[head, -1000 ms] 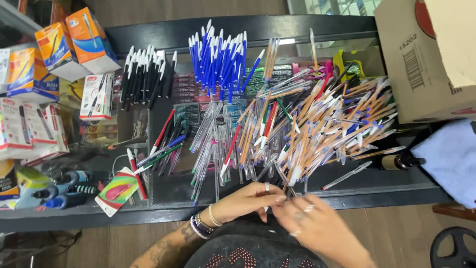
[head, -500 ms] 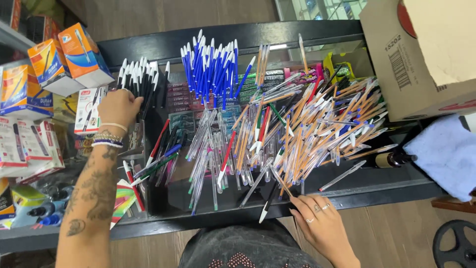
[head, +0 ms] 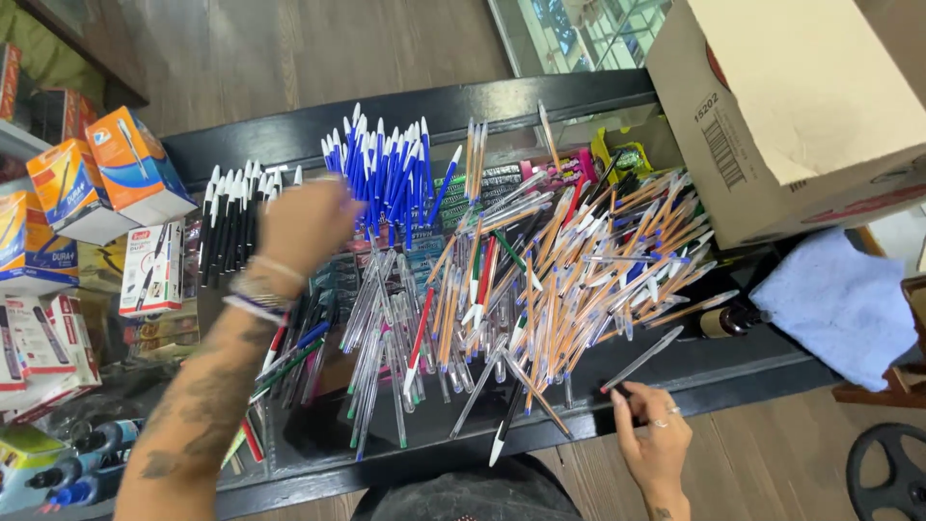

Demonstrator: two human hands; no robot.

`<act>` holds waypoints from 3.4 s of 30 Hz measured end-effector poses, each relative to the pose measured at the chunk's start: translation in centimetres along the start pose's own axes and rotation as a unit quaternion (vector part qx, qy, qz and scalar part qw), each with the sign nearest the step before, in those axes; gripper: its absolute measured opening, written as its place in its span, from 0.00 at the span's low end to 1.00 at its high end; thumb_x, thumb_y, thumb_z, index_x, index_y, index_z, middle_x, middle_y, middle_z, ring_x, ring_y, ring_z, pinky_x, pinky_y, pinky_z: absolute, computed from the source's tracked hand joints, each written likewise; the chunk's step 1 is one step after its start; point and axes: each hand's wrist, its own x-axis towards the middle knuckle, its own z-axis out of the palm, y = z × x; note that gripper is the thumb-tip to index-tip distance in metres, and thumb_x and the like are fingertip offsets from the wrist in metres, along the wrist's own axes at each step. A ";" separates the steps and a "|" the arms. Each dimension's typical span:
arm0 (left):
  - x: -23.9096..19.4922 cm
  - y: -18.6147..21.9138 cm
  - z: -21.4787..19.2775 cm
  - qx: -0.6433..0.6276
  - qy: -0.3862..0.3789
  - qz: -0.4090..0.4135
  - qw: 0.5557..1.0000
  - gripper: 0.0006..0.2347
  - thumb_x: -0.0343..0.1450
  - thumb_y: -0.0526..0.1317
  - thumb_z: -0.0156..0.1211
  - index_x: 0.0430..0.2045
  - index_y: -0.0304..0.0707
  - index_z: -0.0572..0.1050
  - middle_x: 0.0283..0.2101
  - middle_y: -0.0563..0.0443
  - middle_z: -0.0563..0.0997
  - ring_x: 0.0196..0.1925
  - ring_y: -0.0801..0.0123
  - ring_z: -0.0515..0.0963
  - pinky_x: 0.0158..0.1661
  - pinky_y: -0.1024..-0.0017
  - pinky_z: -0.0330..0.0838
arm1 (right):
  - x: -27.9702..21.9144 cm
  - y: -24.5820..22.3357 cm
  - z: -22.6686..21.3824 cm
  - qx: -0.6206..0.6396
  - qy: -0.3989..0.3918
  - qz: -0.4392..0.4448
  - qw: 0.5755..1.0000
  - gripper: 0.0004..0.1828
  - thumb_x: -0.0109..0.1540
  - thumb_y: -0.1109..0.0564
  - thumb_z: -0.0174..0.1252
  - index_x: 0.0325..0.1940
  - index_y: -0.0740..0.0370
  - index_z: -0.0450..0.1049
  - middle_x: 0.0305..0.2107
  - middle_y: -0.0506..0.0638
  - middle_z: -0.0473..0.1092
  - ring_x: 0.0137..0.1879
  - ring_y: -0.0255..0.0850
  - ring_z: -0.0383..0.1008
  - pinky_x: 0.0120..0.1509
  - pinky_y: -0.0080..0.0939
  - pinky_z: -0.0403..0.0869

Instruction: Sorting a large pile of pens by color and type on a counter

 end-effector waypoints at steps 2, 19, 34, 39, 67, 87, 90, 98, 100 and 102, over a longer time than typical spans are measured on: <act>1.4 5.3 0.2 -0.030 -0.013 0.043 0.999 0.10 0.77 0.49 0.62 0.36 0.45 0.76 0.33 0.51 0.82 0.36 0.58 0.84 0.35 0.53 0.79 | -0.4 1.9 1.5 0.024 0.042 0.026 0.998 0.09 0.68 0.54 0.65 0.50 0.59 0.78 0.30 0.45 0.72 0.32 0.36 0.70 0.40 0.38 0.71; 16.5 15.9 14.2 -0.185 -0.089 0.084 0.975 0.15 0.75 0.36 0.63 0.58 0.42 0.77 0.53 0.36 0.69 0.42 0.43 0.85 0.47 0.49 0.84 | 1.7 3.4 2.8 -0.002 0.127 -0.135 0.983 0.12 0.69 0.53 0.53 0.40 0.61 0.78 0.24 0.45 0.73 0.27 0.45 0.69 0.30 0.41 0.63; 17.3 32.3 11.8 -0.087 0.009 0.156 0.984 0.16 0.77 0.56 0.59 0.35 0.45 0.82 0.44 0.50 0.79 0.44 0.62 0.81 0.35 0.63 0.81 | 2.5 2.4 1.9 -0.030 0.124 -0.182 0.975 0.14 0.69 0.50 0.50 0.38 0.56 0.78 0.22 0.44 0.72 0.24 0.44 0.66 0.29 0.41 0.61; 19.9 35.6 13.7 -0.105 -0.085 0.120 0.983 0.24 0.68 0.64 0.66 0.39 0.41 0.84 0.45 0.42 0.85 0.52 0.43 0.81 0.43 0.44 0.79 | 2.6 2.6 1.7 -0.038 0.125 -0.187 0.973 0.13 0.67 0.50 0.50 0.37 0.56 0.78 0.22 0.44 0.71 0.24 0.43 0.67 0.27 0.40 0.61; 19.2 46.6 9.5 0.032 -0.344 0.165 0.924 0.31 0.76 0.66 0.42 0.67 0.47 0.73 0.70 0.50 0.76 0.69 0.52 0.77 0.63 0.45 0.72 | 3.3 2.1 1.2 -0.046 0.156 -0.217 0.963 0.19 0.69 0.49 0.44 0.34 0.57 0.77 0.20 0.45 0.67 0.22 0.43 0.62 0.27 0.42 0.59; 19.8 41.7 10.4 -0.126 -0.392 0.203 0.888 0.28 0.86 0.34 0.40 0.83 0.50 0.40 0.35 0.32 0.80 0.17 0.71 0.75 0.12 0.81 0.70 | 3.6 1.8 1.0 -0.037 0.176 -0.231 0.956 0.18 0.68 0.50 0.45 0.33 0.58 0.78 0.19 0.44 0.67 0.22 0.41 0.60 0.27 0.41 0.58; 18.0 38.5 11.1 -0.336 -0.293 0.147 0.883 0.16 0.83 0.50 0.48 0.54 0.36 0.69 0.31 0.52 0.74 0.19 0.74 0.74 0.17 0.78 0.77 | 3.4 2.1 1.1 -0.038 0.173 -0.234 0.956 0.18 0.68 0.51 0.45 0.33 0.57 0.78 0.19 0.44 0.67 0.22 0.42 0.61 0.28 0.41 0.59; 19.1 33.0 17.7 -0.465 -0.144 0.156 0.860 0.12 0.83 0.49 0.44 0.39 0.41 0.66 0.31 0.50 0.76 0.25 0.67 0.73 0.26 0.65 0.67 | 2.3 2.8 1.4 0.006 0.125 -0.165 0.978 0.13 0.66 0.48 0.52 0.37 0.53 0.80 0.23 0.42 0.73 0.27 0.42 0.70 0.32 0.41 0.66; 18.4 32.0 18.0 -0.521 -0.164 0.116 0.830 0.11 0.83 0.49 0.45 0.35 0.45 0.66 0.27 0.56 0.71 0.19 0.73 0.69 0.16 0.74 0.64 | 1.6 3.3 1.4 0.048 0.096 -0.110 0.988 0.10 0.64 0.46 0.58 0.41 0.50 0.80 0.28 0.41 0.77 0.31 0.43 0.75 0.37 0.41 0.70; 18.7 30.8 19.9 -0.722 -0.171 0.082 0.665 0.08 0.82 0.48 0.51 0.40 0.46 0.68 0.26 0.60 0.62 0.22 0.81 0.59 0.19 0.85 0.53 | 1.6 3.3 0.8 0.158 0.073 0.005 0.985 0.12 0.66 0.50 0.60 0.51 0.55 0.79 0.34 0.45 0.74 0.29 0.36 0.65 0.38 0.38 0.68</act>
